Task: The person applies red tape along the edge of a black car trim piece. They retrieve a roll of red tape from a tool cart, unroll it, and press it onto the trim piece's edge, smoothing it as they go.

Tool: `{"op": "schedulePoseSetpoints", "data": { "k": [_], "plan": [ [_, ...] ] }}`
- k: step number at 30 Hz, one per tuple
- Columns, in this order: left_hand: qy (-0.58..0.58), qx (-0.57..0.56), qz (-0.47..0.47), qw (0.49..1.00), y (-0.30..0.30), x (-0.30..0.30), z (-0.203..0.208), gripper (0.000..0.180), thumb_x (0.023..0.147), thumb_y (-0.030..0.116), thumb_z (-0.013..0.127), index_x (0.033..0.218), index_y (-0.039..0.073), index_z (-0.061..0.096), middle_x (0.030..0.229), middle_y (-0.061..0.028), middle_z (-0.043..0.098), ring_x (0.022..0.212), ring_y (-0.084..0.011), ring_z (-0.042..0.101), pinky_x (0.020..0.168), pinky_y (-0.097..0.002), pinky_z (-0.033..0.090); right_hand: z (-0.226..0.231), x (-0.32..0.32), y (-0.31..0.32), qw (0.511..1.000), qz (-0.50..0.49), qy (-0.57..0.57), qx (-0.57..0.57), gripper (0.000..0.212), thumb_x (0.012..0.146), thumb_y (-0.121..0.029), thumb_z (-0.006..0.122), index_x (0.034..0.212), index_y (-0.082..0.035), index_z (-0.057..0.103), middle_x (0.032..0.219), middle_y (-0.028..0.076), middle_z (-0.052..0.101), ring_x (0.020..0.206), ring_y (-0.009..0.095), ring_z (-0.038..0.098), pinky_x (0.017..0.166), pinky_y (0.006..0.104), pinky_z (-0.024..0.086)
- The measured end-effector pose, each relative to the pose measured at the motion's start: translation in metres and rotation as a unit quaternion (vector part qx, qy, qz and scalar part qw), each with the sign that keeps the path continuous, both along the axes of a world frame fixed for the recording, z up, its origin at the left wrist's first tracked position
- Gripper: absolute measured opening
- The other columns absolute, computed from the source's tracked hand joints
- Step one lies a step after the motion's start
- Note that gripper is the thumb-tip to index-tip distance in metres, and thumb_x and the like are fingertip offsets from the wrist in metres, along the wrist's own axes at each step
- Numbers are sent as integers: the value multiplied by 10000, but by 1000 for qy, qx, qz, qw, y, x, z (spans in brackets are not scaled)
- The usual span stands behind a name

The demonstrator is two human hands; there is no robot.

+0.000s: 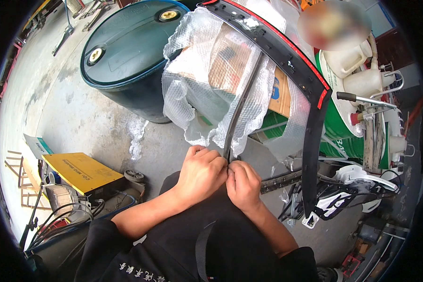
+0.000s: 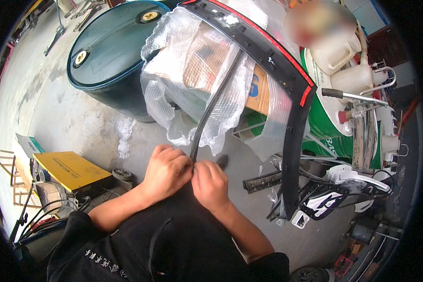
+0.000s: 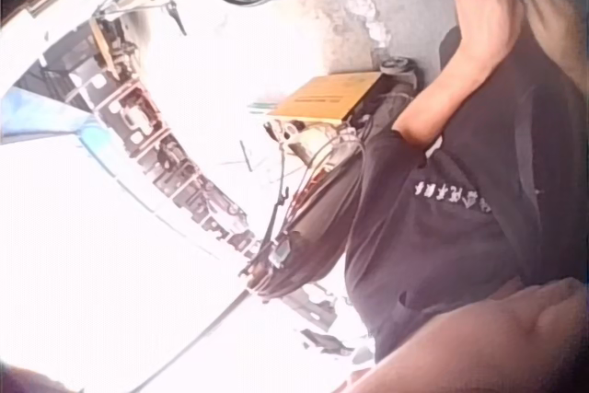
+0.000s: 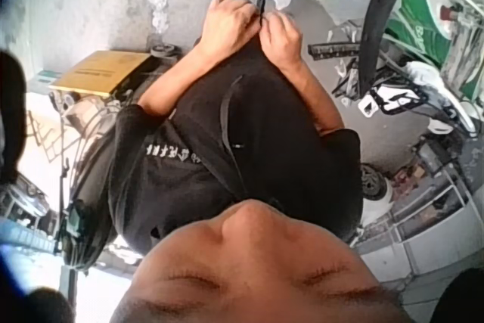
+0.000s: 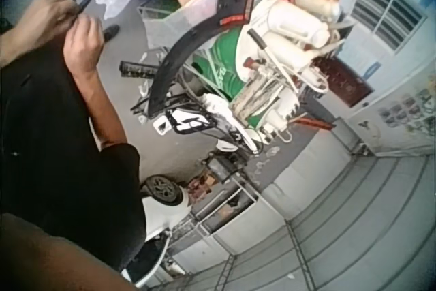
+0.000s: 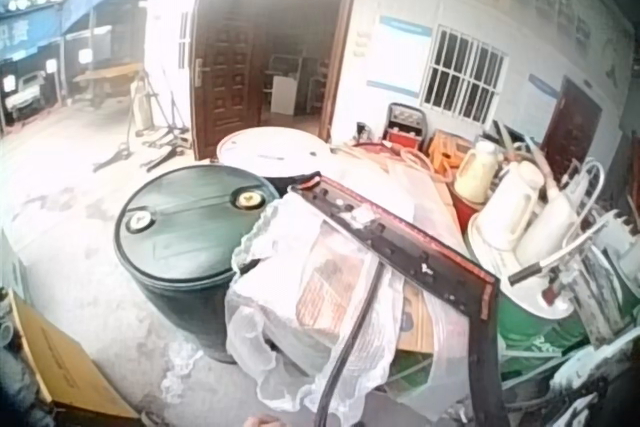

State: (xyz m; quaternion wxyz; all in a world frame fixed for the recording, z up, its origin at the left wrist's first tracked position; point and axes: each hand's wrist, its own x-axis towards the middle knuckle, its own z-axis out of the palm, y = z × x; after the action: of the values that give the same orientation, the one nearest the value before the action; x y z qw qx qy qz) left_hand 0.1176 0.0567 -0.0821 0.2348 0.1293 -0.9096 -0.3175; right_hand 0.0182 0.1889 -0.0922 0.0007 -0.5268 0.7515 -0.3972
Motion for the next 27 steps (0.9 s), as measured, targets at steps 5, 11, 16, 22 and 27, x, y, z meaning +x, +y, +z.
{"op": "schedulePoseSetpoints", "data": {
  "k": [5,11,16,22,27],
  "plan": [
    [34,-2,7,999,0,-3,-5,104,668,84,700,703,73,602,666,-59,542,667,-255,575,825,-406,439,-3,-2,1,999,31,7,-8,187,787,44,640,970,37,600,923,185,632,816,381,633,724,436,526],
    [69,11,5,998,-4,-5,-13,107,649,66,689,695,72,592,662,-67,554,644,-263,577,799,-405,434,-2,-4,1,999,32,0,-9,172,802,26,650,967,30,600,915,185,633,809,375,636,720,433,528],
    [50,74,70,994,-17,-5,-16,85,682,44,667,717,61,591,675,-75,590,638,-270,586,785,-393,427,-4,3,4,998,-18,-51,-16,128,834,11,647,956,18,608,871,171,644,773,367,643,689,429,527],
    [-100,371,77,920,-12,1,6,166,859,156,675,866,-7,646,764,-132,668,676,-209,645,662,-344,496,-4,1,1,996,-42,-72,-16,101,848,5,643,945,3,613,859,165,653,757,368,647,668,423,523],
    [-115,433,46,893,-6,2,-9,243,898,208,657,924,-34,658,728,-135,662,655,-166,634,632,-333,500,-2,1,0,991,-43,-129,-9,88,880,-5,630,965,16,619,846,172,658,735,332,663,653,390,524]
  ]
}}
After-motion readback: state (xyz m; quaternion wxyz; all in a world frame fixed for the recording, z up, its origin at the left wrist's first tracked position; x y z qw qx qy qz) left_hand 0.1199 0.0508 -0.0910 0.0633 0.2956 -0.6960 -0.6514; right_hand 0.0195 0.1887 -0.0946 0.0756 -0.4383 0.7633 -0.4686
